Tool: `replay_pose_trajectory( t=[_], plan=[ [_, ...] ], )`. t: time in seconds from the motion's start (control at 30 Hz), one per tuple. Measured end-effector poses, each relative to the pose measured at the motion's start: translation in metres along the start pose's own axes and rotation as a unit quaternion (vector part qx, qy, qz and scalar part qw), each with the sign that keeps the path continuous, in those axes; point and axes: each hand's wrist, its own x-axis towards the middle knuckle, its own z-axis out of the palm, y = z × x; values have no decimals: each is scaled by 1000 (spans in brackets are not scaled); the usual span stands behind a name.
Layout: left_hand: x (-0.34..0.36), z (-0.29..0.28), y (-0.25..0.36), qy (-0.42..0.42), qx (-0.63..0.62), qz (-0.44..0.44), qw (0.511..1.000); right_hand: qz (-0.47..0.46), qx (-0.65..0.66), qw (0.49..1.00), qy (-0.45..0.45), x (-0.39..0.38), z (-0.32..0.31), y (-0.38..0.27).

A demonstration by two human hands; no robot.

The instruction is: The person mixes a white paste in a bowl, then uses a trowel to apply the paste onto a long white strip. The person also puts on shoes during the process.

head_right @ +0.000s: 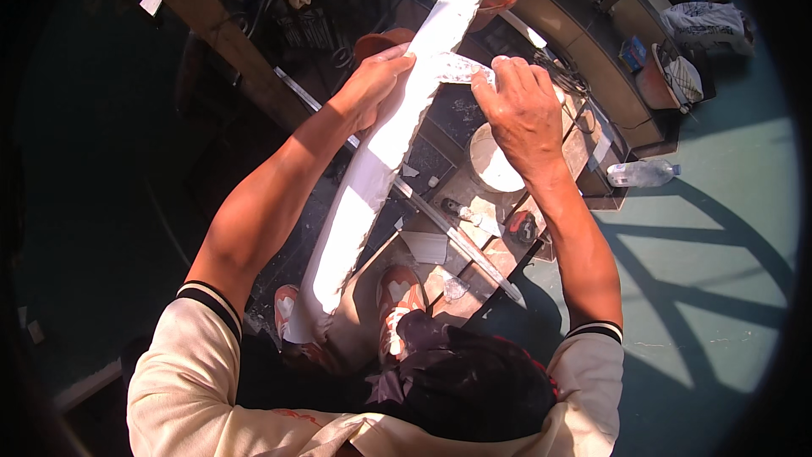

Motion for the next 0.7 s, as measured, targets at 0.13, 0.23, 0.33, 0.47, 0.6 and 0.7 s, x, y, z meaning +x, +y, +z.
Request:
replay_pose_trajectory(
  t=[0.13,0.23,0.33,0.47,0.6,0.7],
  plan=[
    [-1,-2,-4,-17,-10,-16,1000,27,-26,999,5,9,15,20],
    [-4,4,-3,-25,-11,-17,999,44,-52,998,0,12,24,36],
    [-9,8,-3,-30,-1,-11,999,56,-71,996,7,13,37,50],
    [-2,4,-11,-21,47,15,999,90,-99,991,7,13,51,66],
    [-6,7,-8,-48,-12,-18,999,280,-17,959,30,-11,65,64],
    [-11,14,-1,-67,-39,-17,997,428,243,867,76,-48,89,29]
  ],
)
